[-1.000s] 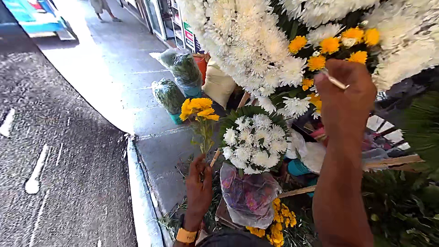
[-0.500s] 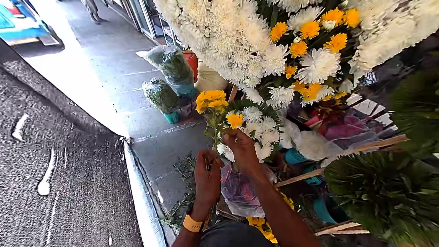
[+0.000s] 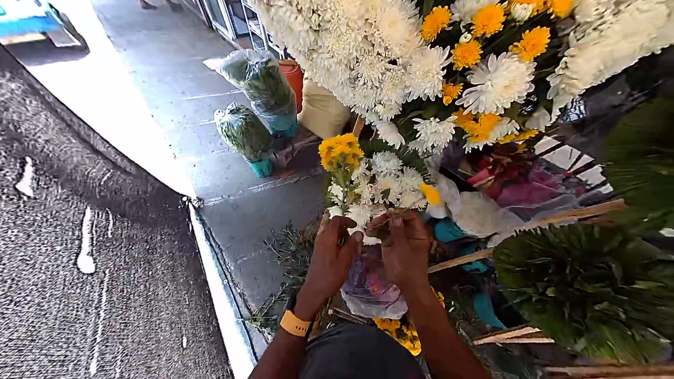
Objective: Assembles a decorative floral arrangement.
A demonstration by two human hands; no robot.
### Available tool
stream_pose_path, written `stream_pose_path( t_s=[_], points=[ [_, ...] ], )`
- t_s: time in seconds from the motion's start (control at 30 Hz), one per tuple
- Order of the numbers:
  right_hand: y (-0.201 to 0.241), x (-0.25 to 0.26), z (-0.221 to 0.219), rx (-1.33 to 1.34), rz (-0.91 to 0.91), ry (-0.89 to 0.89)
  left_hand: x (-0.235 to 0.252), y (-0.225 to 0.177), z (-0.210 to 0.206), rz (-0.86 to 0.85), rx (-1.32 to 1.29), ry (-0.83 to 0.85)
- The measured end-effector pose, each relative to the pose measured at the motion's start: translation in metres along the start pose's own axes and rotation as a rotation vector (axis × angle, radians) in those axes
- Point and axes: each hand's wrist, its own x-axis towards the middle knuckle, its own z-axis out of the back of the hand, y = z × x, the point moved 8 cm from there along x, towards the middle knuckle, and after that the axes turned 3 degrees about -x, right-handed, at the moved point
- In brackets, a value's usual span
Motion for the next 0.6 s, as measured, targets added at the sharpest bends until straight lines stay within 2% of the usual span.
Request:
stream_pose_path(
  t_s=[0.07,0.13,0.27,0.47,0.53,0.6],
  points=[
    [-0.008,0.0,0.003,0.118,-0.203,-0.016,-0.003,-0.004,-0.009,-0.057,0.043,0.059],
    [-0.019,-0.004,0.004,0.177,-0.365,-0.051,-0.005,-0.009,-0.014,-0.136,0.11,0.042],
    [-0.034,-0.013,0.0,0.294,-0.534,-0.067,-0.007,-0.011,-0.014,-0.212,0.199,-0.065],
    [-0.034,-0.008,0.0,0.238,-0.608,-0.081,-0.008,-0.005,-0.012,-0.222,0.093,-0.112],
    [-0.028,0.002,0.0,0.233,-0.553,-0.104,-0.009,-0.003,-0.008,-0.21,0.028,-0.099],
    [-0.011,0.028,0.014,0.19,-0.408,-0.173,-0.012,-0.002,-0.001,-0.212,-0.045,-0.059]
  ],
)
